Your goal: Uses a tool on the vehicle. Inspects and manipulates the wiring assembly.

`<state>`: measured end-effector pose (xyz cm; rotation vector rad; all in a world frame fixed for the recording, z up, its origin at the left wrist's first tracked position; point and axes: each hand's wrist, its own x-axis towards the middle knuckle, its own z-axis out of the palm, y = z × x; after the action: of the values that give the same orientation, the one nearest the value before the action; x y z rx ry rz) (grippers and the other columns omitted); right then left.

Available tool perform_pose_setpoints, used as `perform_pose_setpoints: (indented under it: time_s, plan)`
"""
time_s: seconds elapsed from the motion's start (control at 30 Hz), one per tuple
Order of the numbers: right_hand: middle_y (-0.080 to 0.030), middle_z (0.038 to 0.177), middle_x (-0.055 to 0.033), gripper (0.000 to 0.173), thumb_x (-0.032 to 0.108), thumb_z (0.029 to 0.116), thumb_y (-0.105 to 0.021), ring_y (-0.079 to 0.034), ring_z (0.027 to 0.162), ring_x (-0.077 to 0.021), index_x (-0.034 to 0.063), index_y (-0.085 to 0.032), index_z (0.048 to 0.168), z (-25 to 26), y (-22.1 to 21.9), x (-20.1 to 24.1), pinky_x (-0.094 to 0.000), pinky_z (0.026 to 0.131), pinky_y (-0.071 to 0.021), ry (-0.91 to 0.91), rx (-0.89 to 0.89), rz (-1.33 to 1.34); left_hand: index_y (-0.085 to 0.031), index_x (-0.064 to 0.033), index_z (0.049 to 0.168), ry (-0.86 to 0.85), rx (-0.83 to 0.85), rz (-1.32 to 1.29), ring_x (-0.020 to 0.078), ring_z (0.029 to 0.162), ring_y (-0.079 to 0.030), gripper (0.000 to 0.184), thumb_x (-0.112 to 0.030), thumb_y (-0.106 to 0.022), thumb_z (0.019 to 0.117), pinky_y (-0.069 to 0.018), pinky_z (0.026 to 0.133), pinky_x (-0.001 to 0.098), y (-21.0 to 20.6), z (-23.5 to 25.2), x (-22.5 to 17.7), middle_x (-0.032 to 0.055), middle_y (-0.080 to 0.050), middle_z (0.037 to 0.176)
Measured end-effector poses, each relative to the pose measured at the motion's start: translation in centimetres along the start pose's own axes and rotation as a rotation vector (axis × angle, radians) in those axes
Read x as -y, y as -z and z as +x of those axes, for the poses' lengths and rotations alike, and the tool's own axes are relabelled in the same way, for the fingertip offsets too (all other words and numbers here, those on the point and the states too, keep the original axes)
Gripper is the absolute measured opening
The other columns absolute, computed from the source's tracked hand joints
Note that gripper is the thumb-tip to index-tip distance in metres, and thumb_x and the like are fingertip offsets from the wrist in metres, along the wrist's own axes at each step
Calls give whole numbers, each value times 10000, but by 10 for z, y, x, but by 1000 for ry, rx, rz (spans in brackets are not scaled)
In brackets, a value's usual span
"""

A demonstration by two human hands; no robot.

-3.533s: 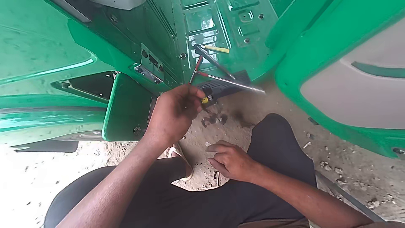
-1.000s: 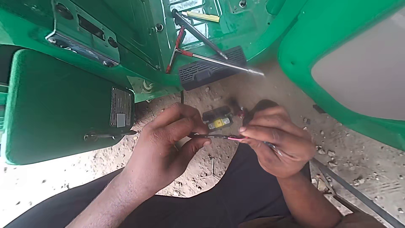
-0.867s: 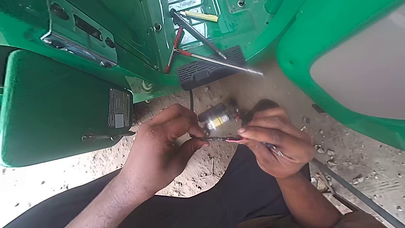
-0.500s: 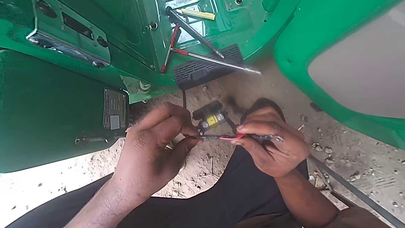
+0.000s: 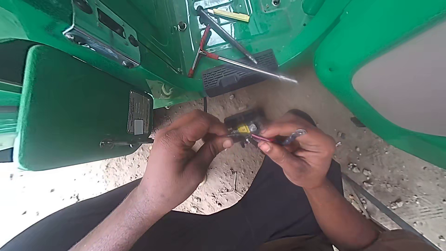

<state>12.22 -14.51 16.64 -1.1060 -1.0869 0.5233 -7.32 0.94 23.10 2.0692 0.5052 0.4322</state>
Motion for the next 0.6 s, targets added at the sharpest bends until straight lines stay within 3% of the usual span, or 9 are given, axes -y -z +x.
perform_pose_setpoints:
  time_s: [0.07,0.13,0.17,0.27,0.33,0.6]
  plan:
    - [-699,914,-79,144,2,886,-753,-663,730,-110,-36,-730,1023,0,0,0,-256,619,-608,-9,0,22,-703,-101,1074,9,-18,-24,127,848,-668,124,-147,-709,958,-620,732,313,-1,0,0,-12,-675,1011]
    - [-705,889,-77,123,6,896,-746,-656,704,-104,-38,-732,1011,0,0,-1,-255,600,-598,-25,7,44,-671,-85,1237,3,-7,-29,133,857,-665,274,-146,-694,971,-619,752,321,-2,0,0,-1,-673,1048]
    - [-703,883,-75,112,12,905,-738,-653,699,-104,-36,-731,1006,-1,0,-2,-257,598,-594,-33,12,55,-681,-94,1251,-8,0,0,118,867,-657,273,-158,-675,986,-609,751,307,-2,0,0,-12,-667,1049]
    - [-696,864,-66,87,32,925,-721,-642,684,-97,-27,-727,989,-3,-3,-3,-252,582,-579,-64,22,89,-735,-149,1120,-15,11,108,74,895,-636,164,-191,-611,1021,-577,747,262,-2,2,-3,-54,-642,1021]
    - [-680,844,-59,84,45,943,-704,-625,671,-87,-26,-723,982,-3,-5,-2,-242,572,-563,-96,29,136,-718,-166,1098,7,30,122,59,894,-610,165,-197,-569,1035,-550,743,246,-3,3,-4,-70,-616,1010]
    - [-646,739,-62,99,54,967,-653,-534,556,-41,-18,-721,972,-3,-8,-6,-188,503,-462,-394,-41,610,-707,-98,1073,115,50,-271,136,828,-631,122,-93,-613,995,-582,691,272,-12,-1,-3,10,-633,987]
